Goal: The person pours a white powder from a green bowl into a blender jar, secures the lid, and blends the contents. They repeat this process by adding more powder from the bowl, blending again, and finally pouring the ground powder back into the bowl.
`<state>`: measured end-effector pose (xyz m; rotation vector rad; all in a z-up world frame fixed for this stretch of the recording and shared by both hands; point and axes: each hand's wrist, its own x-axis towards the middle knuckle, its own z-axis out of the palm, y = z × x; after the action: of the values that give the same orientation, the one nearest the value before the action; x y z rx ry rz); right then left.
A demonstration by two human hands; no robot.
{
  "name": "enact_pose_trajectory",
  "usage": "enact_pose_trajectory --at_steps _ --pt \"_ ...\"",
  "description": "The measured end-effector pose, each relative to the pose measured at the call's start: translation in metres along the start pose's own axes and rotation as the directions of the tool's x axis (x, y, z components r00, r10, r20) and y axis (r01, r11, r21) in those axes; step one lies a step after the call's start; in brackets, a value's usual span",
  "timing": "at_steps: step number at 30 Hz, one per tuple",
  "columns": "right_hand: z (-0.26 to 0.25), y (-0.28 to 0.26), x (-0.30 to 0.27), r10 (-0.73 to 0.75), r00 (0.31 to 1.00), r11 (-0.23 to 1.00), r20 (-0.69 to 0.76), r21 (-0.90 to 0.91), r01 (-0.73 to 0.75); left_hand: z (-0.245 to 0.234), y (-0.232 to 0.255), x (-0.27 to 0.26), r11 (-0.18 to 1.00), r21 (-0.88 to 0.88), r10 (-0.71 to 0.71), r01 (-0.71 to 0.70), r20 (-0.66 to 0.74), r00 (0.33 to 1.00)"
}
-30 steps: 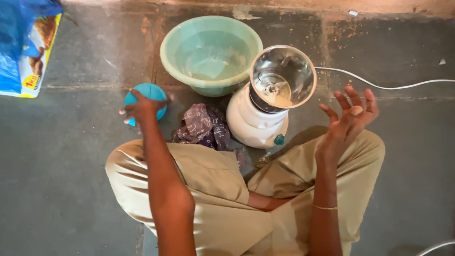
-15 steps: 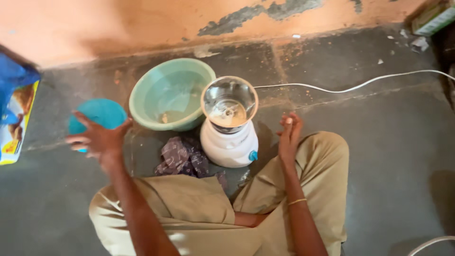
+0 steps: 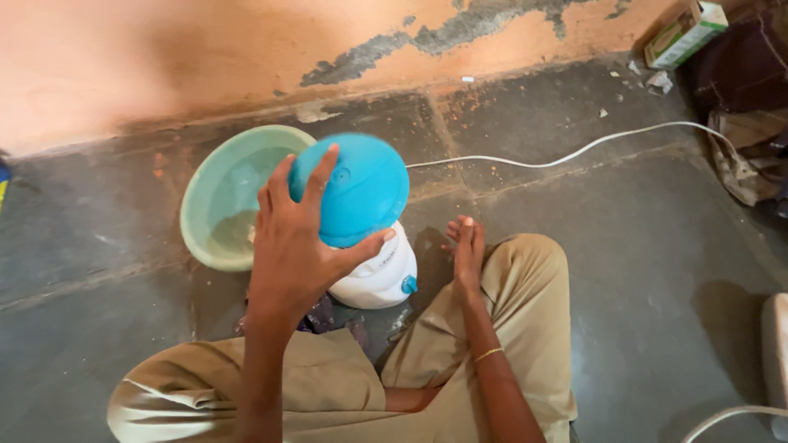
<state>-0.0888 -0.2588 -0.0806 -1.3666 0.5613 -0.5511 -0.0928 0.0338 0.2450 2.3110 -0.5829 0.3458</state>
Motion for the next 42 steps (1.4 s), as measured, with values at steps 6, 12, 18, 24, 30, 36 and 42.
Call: enact_pose_trajectory --at_steps 6,12,18,24,30,36,42 --pt "0.009 -0.005 -0.01 0.022 0.997 0.999 0.07 -0.035 -0.019 0.019 -0.022 -0.009 0.986 -0.001 0.165 -0.165 -0.007 0.986" --pt "0.016 -0.018 -0.015 0.045 0.993 0.99 0.11 -0.14 -0.029 0.029 -0.026 -0.013 0.98 0.084 0.185 -0.182 -0.023 0.982" --pt "0.016 -0.01 -0.015 0.049 0.987 0.989 0.156 -0.144 -0.026 0.029 -0.027 -0.015 0.978 0.09 0.19 -0.187 -0.023 0.982" --pt "0.026 -0.024 -0.019 0.015 0.986 0.987 0.163 -0.161 0.011 0.027 -0.033 -0.015 0.959 0.178 0.228 -0.221 -0.014 0.974" --pt "0.046 -0.095 -0.055 -0.274 0.894 0.96 0.354 0.042 0.277 0.024 -0.039 -0.018 0.963 -0.009 0.268 -0.27 -0.105 0.958" --pt "0.088 -0.161 -0.108 -0.475 0.709 0.858 0.522 0.093 0.506 0.027 -0.05 -0.022 0.925 -0.294 0.204 -0.241 -0.152 0.967" --pt "0.136 -0.178 -0.117 -0.436 0.754 0.867 0.492 0.006 0.498 0.04 -0.077 -0.022 0.357 -0.934 -0.432 0.021 -0.144 0.89"
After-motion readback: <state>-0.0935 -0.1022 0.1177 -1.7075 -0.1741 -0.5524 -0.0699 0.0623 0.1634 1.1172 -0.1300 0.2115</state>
